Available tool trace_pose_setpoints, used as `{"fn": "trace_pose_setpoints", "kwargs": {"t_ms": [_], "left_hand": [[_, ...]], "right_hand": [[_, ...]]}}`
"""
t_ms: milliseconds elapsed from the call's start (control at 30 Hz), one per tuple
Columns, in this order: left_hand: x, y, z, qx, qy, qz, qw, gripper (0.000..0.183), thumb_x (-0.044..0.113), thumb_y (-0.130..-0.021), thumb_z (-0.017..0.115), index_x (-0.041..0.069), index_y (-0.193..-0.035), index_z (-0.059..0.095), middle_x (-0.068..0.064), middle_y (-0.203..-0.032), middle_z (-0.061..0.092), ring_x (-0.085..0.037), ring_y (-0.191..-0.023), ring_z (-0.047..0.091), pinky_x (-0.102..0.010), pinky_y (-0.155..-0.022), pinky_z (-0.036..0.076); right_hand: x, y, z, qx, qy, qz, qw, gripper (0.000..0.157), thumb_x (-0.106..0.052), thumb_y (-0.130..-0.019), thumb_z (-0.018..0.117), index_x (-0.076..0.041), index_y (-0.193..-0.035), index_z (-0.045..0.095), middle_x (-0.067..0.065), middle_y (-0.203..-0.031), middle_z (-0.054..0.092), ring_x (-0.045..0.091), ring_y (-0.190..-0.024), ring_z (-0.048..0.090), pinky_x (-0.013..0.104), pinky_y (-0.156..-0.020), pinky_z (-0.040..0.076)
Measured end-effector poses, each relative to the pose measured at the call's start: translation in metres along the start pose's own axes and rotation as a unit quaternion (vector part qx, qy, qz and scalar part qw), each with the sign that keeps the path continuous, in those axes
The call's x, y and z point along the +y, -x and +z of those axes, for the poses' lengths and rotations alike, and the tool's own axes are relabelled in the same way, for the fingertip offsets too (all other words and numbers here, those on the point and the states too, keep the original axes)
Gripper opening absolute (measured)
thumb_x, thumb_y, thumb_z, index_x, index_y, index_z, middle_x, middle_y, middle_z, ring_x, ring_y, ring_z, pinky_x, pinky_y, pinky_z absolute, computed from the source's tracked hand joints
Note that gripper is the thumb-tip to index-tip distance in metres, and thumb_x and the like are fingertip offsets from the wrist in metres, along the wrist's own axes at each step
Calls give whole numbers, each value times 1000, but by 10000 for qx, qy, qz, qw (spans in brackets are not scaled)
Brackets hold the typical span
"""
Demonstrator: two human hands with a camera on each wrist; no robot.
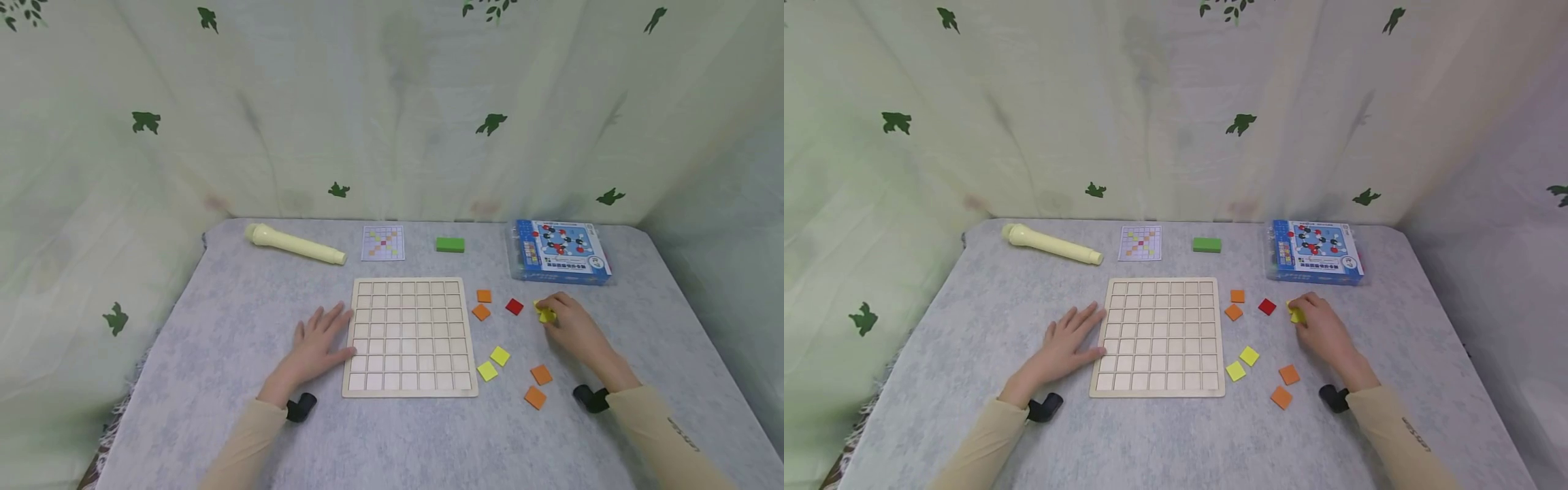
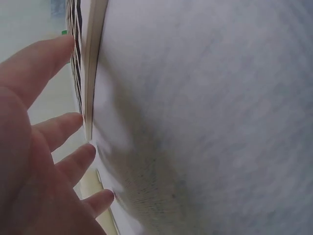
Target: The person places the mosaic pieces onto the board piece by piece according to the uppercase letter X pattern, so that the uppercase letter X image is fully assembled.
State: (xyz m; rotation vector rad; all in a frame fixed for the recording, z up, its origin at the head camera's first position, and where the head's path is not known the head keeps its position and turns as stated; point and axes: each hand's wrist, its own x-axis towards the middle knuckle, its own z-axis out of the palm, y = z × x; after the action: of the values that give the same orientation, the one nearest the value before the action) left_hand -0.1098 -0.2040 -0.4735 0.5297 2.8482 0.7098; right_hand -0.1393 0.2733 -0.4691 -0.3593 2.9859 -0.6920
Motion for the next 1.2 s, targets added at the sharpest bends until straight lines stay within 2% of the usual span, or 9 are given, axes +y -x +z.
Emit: {"fn": "trace_pose_setpoints", "kwargs": {"t_ms": [133,367,533,633,767,933,1200], "left_hand": [[1,1,1,-116,76,1,9999,73,39,-92,62,8,-150,31,-16,-156,20,-48,-140,6,-72,-100,-3],[2,2,1,-94,109,-7,9999,74,39,-92,62,7,-150,31,-16,-156,20,-47,-140,6,-72,-101,-3],[4,2,0,-146,111,-33,9998,73,40,-92,62,8,-150,31,-13,-157,20,-48,-140,5,-72,-100,-4],[4,2,0,-211,148,-65,9996,75,40,-91,63,9,-151,30,-10,-157,21,-48,-140,3,-72,-100,-5],[1,2,1,-283,187,-45,9994,76,40,-91,63,11,-152,28,-7,-158,20,-46,-140,1,-70,-101,-7],[-4,4,1,-286,360,154,9988,75,39,-91,63,11,-151,29,-5,-158,20,-45,-141,-1,-69,-101,-8],[-8,3,1,-211,264,236,9991,77,40,-88,67,11,-150,33,-3,-157,23,-43,-140,5,-69,-101,-3]], "right_hand": [[0,0,0,20,36,-103,9999,32,7,-80,68,8,-112,62,21,-110,55,36,-97,54,53,-86,47],[-4,-1,-3,-12,29,-53,10000,34,6,-81,69,8,-114,61,23,-113,56,37,-100,53,54,-88,46],[-15,-5,-5,56,-43,-88,9999,33,3,-82,69,8,-114,61,21,-111,58,34,-97,54,51,-85,48],[-26,-11,-4,119,-93,-324,9994,32,3,-82,70,6,-112,63,18,-108,60,32,-95,56,49,-83,49],[-42,-22,-2,198,-114,-784,9967,30,0,-82,71,3,-111,65,13,-106,63,27,-91,59,45,-79,51],[-71,-39,4,173,-314,-1299,9909,29,0,-83,71,2,-111,65,10,-103,63,24,-89,59,40,-76,52],[-126,-73,30,-325,-146,-1887,9814,29,-6,-85,70,0,-113,66,8,-106,64,22,-94,61,37,-80,50]]}}
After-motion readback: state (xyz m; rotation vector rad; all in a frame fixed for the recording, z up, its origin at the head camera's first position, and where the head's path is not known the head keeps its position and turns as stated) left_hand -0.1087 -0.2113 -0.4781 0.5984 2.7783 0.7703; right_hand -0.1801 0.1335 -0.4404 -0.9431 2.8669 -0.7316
